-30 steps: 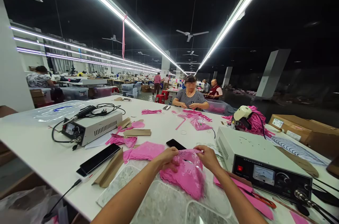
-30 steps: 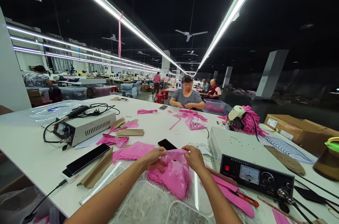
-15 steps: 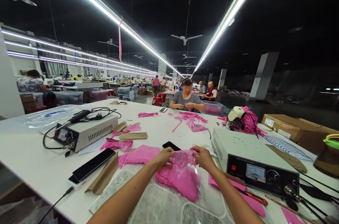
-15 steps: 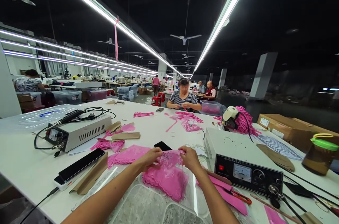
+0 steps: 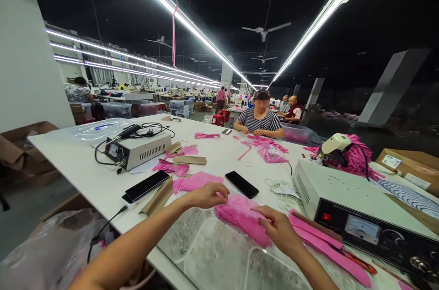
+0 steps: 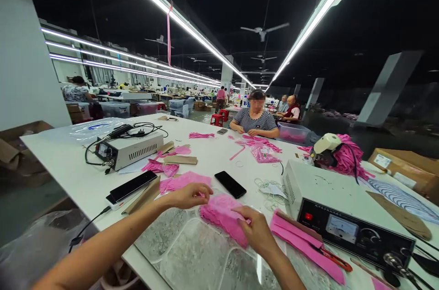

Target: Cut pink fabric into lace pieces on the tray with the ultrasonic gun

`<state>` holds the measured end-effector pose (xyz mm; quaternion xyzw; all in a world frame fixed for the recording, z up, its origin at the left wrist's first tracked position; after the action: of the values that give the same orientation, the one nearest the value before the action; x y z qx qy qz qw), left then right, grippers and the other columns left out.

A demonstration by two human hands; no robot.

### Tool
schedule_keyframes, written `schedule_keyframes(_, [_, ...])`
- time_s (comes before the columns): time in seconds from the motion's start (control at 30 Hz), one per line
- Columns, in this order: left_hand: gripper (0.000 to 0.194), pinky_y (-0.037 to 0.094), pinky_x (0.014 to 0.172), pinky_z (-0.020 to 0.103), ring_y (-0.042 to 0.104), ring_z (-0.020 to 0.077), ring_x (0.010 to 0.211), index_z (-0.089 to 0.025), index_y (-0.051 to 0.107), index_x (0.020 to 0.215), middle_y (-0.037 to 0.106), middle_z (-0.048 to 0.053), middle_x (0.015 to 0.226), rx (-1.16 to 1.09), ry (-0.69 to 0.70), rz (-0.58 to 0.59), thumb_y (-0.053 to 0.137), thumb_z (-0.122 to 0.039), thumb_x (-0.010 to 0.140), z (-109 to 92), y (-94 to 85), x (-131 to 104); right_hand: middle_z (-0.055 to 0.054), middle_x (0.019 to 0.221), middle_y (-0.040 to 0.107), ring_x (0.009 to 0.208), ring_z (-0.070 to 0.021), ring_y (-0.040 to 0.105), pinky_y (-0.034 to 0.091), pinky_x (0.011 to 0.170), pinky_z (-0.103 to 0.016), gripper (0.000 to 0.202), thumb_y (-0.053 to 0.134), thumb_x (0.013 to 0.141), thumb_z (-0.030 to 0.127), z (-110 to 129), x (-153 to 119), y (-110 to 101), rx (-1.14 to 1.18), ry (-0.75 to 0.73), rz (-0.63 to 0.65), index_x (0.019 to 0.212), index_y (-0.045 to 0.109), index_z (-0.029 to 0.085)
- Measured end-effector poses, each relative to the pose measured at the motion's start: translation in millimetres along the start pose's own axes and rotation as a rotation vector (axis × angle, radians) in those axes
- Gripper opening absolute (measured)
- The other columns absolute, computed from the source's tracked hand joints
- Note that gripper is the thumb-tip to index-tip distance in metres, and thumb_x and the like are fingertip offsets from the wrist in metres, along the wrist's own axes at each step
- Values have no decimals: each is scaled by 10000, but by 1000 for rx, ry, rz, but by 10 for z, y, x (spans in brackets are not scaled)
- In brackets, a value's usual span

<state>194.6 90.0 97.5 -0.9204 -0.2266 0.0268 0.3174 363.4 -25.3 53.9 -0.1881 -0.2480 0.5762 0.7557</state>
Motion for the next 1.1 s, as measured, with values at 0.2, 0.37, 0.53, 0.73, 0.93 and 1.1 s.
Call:
schedule_keyframes(0.2, [221,438,951,308,625,237,1071,-265,743,963,646,38,1234,58,83,206,629,-183,793,67,293,-817,-77,1235,637,1097,-238,611,478,953,-386,371,502,822,262,129,-754,698,-339,-189,258,1131,701,309])
schedule_keyframes(0.37, [322,260,1134,403,496,276,1279,-314,689,1134,565,46,1356,99,144,163,642,-226,828,117,403,-1037,-75,1242,634,1086,-251,627,523,927,-411,362,510,855,287,79,-929,668,-466,-313,179,1173,671,353])
schedule_keyframes(0.53, [300,175,1149,488,484,295,1291,-340,690,1095,607,45,1294,165,170,111,626,-198,839,162,358,-1120,-54,1261,622,1069,-252,633,540,904,-416,417,537,833,234,73,-1143,542,-511,-442,159,1209,637,385])
schedule_keyframes(0.73, [196,328,1070,408,599,267,1117,-280,726,976,652,66,1172,259,190,74,596,-206,850,165,280,-958,-101,988,678,891,-229,644,538,771,-352,296,453,892,376,-33,-803,165,-315,-179,-52,993,702,253])
schedule_keyframes(0.93, [187,449,938,336,609,221,1027,-184,691,1021,657,97,1087,337,197,-17,555,-185,893,213,373,-168,-65,869,649,737,-201,586,483,688,-328,235,554,801,387,23,-125,222,-309,-97,-132,926,632,204])
schedule_keyframes(1.1, [196,478,939,434,597,209,1044,-146,634,1044,620,86,1152,383,212,-3,593,-299,928,396,488,253,-65,915,636,869,-233,596,470,746,-352,157,509,806,294,4,-42,325,-322,-136,-72,869,631,219])
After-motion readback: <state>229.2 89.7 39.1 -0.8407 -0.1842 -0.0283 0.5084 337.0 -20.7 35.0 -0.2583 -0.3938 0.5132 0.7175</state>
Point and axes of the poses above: each hand's wrist, its own x-axis towards the middle knuckle, its own y-axis out of the palm, z = x × y, the point moved 8 cm from there along x, towards the middle knuckle
